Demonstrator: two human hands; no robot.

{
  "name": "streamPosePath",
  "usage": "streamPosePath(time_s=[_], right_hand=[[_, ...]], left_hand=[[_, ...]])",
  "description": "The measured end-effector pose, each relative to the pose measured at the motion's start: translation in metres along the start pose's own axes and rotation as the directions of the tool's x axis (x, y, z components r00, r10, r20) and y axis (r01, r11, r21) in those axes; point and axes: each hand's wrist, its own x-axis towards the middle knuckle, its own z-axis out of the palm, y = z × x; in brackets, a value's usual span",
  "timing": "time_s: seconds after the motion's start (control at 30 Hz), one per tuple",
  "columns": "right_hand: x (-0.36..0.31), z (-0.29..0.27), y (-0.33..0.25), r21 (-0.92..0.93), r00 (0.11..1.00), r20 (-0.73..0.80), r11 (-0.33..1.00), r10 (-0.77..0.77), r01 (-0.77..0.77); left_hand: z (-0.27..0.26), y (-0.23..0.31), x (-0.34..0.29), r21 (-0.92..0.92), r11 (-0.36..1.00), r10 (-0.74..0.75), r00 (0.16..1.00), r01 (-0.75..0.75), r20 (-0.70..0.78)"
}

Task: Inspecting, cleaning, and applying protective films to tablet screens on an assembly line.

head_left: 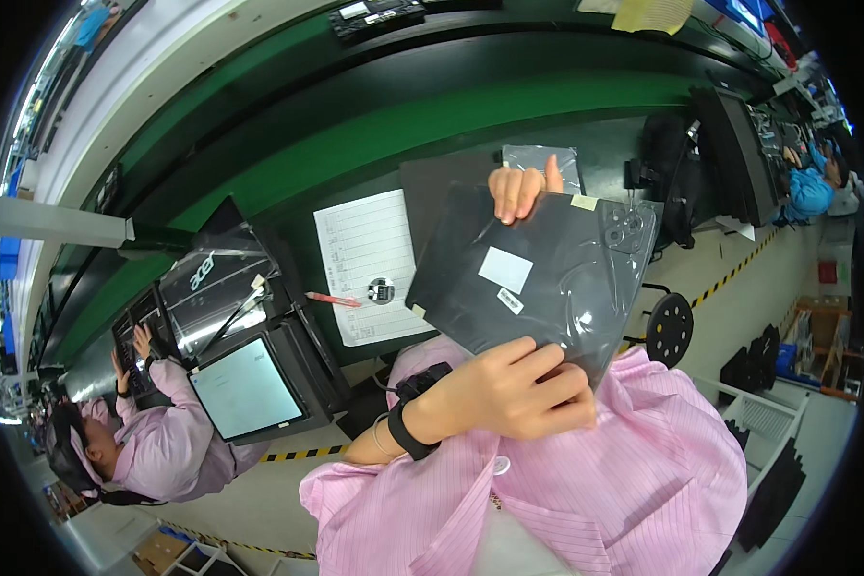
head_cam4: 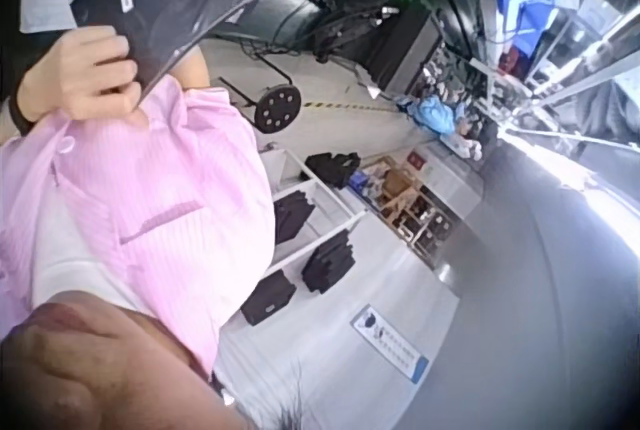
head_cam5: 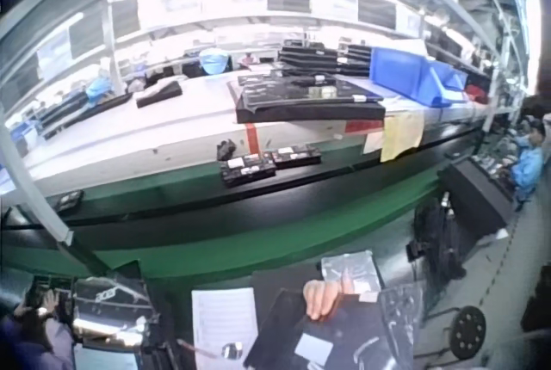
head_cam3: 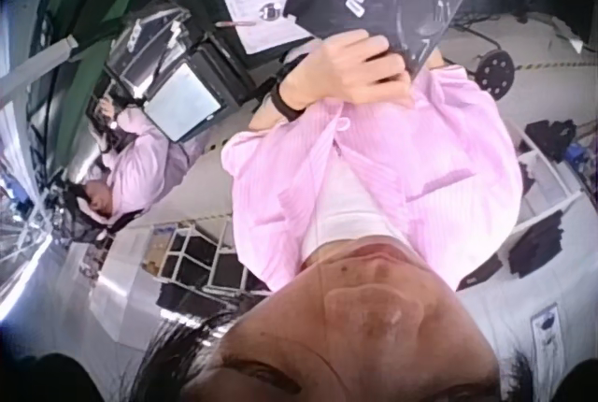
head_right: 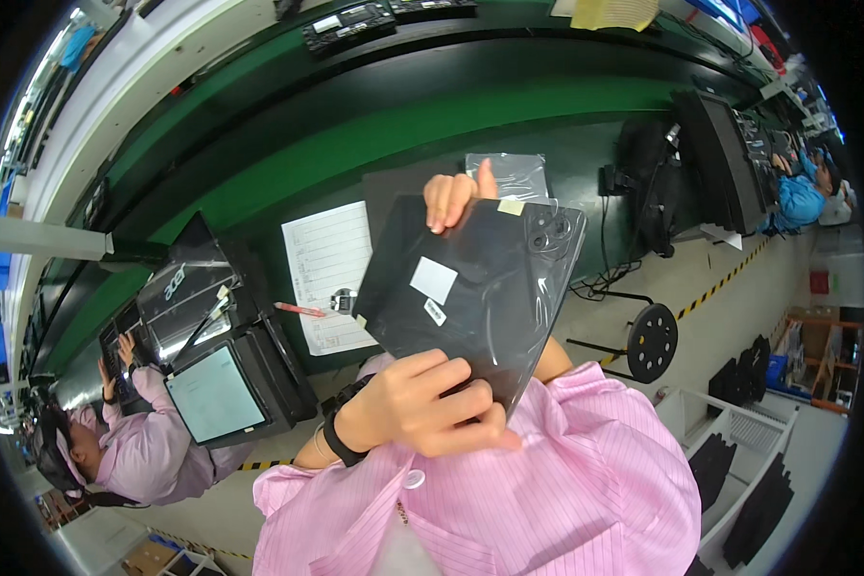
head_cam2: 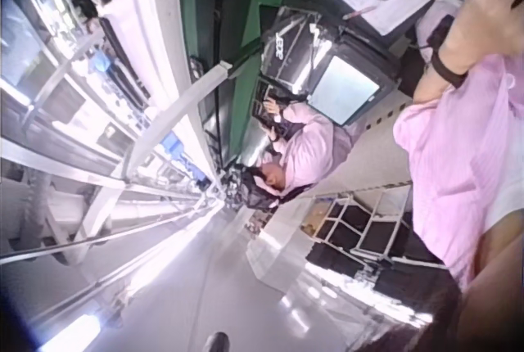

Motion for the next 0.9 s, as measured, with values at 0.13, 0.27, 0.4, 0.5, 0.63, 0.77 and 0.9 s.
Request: streamPosePath(time_s=[0.13, 0.27, 0.4, 0.5, 0.63, 0.77, 0.9], right_hand=[[0.011, 0.014, -0.007, -0.024, 0.994, -0.105, 0.999, 0.04, -0.043], [0.009, 0.024, -0.016, -0.104, 0.981, -0.156, 0.986, 0.114, -0.131], [0.006, 0.044, -0.041, -0.487, 0.963, -0.27, 0.859, 0.025, -0.159], [0.014, 0.062, -0.051, -0.661, 0.983, -0.119, 0.75, -0.14, 0.027], [0.015, 0.057, -0.052, -0.638, 0.98, -0.046, 0.761, -0.193, 0.12], [0.019, 0.046, -0.049, -0.324, 0.997, 0.016, 0.943, -0.076, 0.077], [0.028, 0.043, -0.035, -0.014, 0.985, 0.165, 0.999, -0.042, 0.045]], left_hand=[[0.001, -0.002, -0.003, -0.052, 0.998, 0.045, 0.999, -0.044, 0.018], [-0.02, -0.009, 0.0, -0.328, 0.927, -0.135, 0.979, 0.179, 0.152], [-0.047, -0.016, 0.01, -0.547, 0.496, -0.543, 0.733, 0.674, 0.411], [-0.046, -0.013, 0.033, -0.317, 0.708, -0.556, 0.775, 0.631, 0.3], [-0.031, -0.015, 0.036, -0.263, 0.845, -0.443, 0.885, 0.466, 0.144], [-0.016, -0.02, 0.032, -0.529, 0.516, -0.636, 0.715, 0.673, 0.29], [0.0, -0.025, 0.039, -0.515, 0.417, -0.713, 0.621, 0.749, 0.326]])
